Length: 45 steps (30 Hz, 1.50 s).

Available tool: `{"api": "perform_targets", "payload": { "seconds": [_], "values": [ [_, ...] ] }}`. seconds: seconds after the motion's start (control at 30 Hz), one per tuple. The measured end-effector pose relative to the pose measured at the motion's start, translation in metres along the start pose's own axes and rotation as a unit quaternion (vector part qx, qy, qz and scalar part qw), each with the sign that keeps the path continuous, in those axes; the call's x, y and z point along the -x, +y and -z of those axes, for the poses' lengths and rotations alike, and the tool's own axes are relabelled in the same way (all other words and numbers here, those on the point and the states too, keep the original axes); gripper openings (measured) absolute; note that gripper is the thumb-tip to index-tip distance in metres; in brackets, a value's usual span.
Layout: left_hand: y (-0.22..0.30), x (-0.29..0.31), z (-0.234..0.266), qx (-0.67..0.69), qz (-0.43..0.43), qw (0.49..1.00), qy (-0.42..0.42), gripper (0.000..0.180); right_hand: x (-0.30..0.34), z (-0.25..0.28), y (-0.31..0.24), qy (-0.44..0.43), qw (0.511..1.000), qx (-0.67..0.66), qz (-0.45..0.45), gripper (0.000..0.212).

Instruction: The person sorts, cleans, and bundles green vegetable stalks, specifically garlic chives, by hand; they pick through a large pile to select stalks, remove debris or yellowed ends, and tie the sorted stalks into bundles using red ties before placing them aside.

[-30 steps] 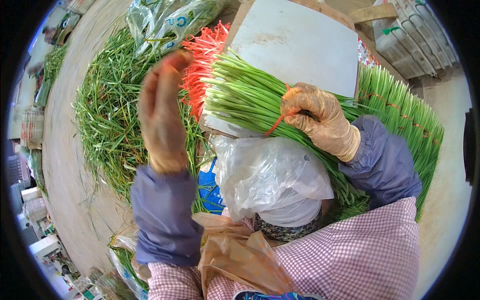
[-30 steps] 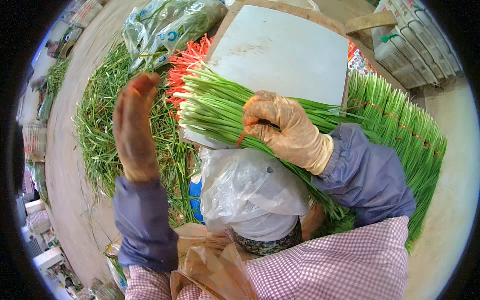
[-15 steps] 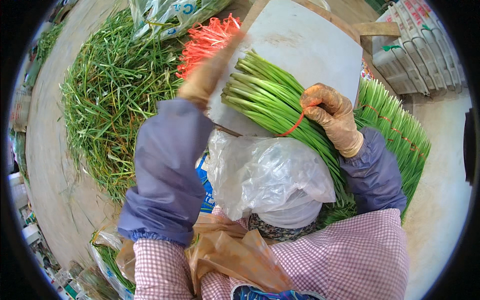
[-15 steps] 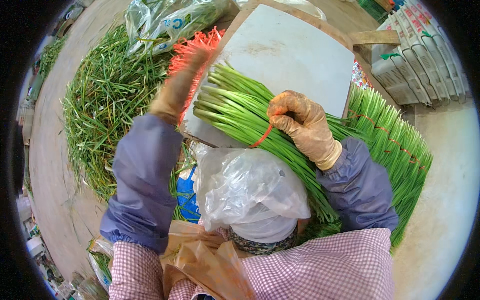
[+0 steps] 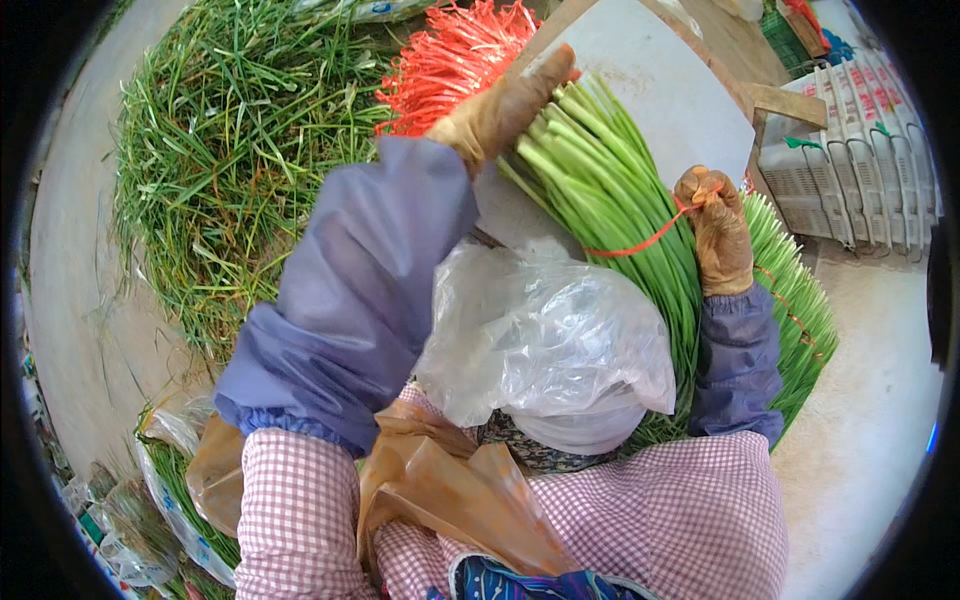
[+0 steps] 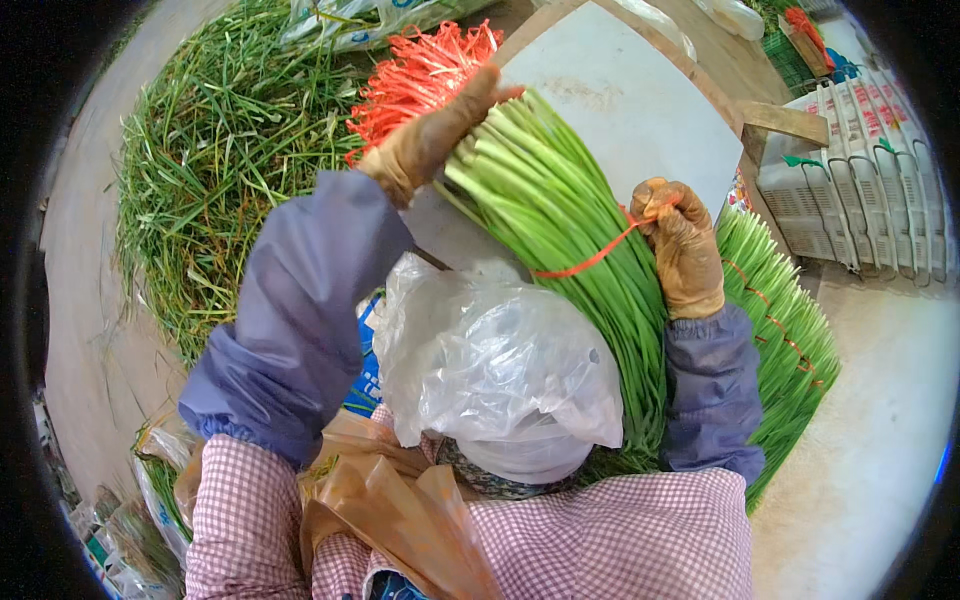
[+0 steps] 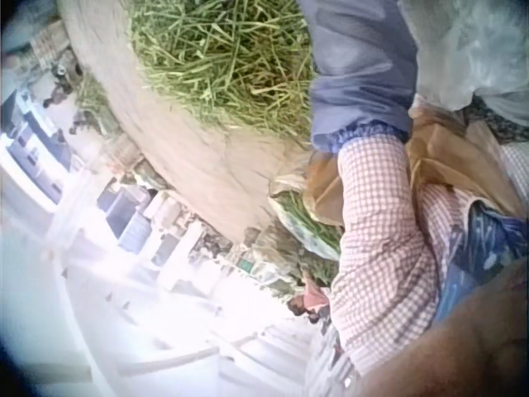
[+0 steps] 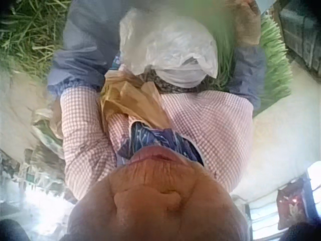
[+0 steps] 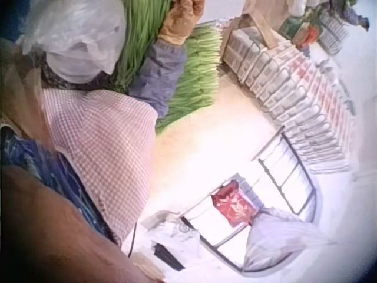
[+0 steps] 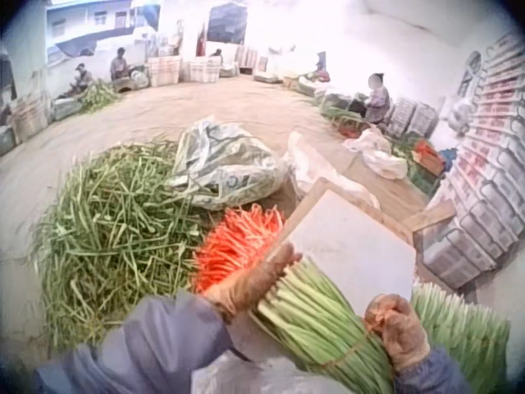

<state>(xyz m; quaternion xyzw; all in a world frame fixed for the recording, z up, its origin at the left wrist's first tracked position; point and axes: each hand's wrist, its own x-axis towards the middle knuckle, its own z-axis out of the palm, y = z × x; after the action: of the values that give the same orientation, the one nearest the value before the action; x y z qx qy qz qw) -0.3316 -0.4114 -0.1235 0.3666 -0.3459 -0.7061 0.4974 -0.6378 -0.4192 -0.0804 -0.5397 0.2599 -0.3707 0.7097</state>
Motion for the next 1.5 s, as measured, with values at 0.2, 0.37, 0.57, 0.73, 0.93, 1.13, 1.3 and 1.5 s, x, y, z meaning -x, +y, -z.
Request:
{"api": "perform_targets", "payload": {
  "seconds": [0.2,0.37,0.57,0.73,0.93,1.13,1.3,1.5],
  "values": [
    [0.065,0.030,-0.027,-0.414,-0.280,0.860,0.099,0.064,0.001,-0.008,-0.010,0.098,0.995,-0.006,-0.030,0.012],
    [0.030,0.024,-0.107,-0.710,-0.222,0.639,-0.195,0.090,-0.010,-0.014,-0.015,0.175,0.967,0.186,-0.014,0.012],
    [0.010,0.017,-0.126,-0.806,-0.219,0.526,-0.158,0.110,-0.024,-0.002,-0.035,0.200,0.946,0.247,-0.060,0.009],
    [-0.006,0.017,-0.126,-0.815,-0.165,0.552,-0.068,0.105,-0.009,-0.048,-0.060,0.141,0.983,0.056,-0.100,0.004],
    [-0.012,0.004,-0.128,-0.809,-0.179,0.560,0.017,0.078,0.094,-0.081,0.015,0.193,0.969,-0.112,-0.103,0.010],
    [0.002,0.014,-0.130,-0.804,-0.186,0.563,-0.048,0.096,0.073,-0.076,0.034,0.256,0.918,-0.209,-0.218,0.011],
    [0.033,0.010,-0.140,-0.805,-0.159,0.554,-0.143,0.099,0.073,-0.073,0.042,0.206,0.915,-0.137,-0.320,0.010],
    [0.028,-0.017,-0.157,-0.746,0.011,0.629,-0.220,0.092,0.062,-0.072,0.072,0.185,0.955,0.085,-0.215,0.021]
  ]
}}
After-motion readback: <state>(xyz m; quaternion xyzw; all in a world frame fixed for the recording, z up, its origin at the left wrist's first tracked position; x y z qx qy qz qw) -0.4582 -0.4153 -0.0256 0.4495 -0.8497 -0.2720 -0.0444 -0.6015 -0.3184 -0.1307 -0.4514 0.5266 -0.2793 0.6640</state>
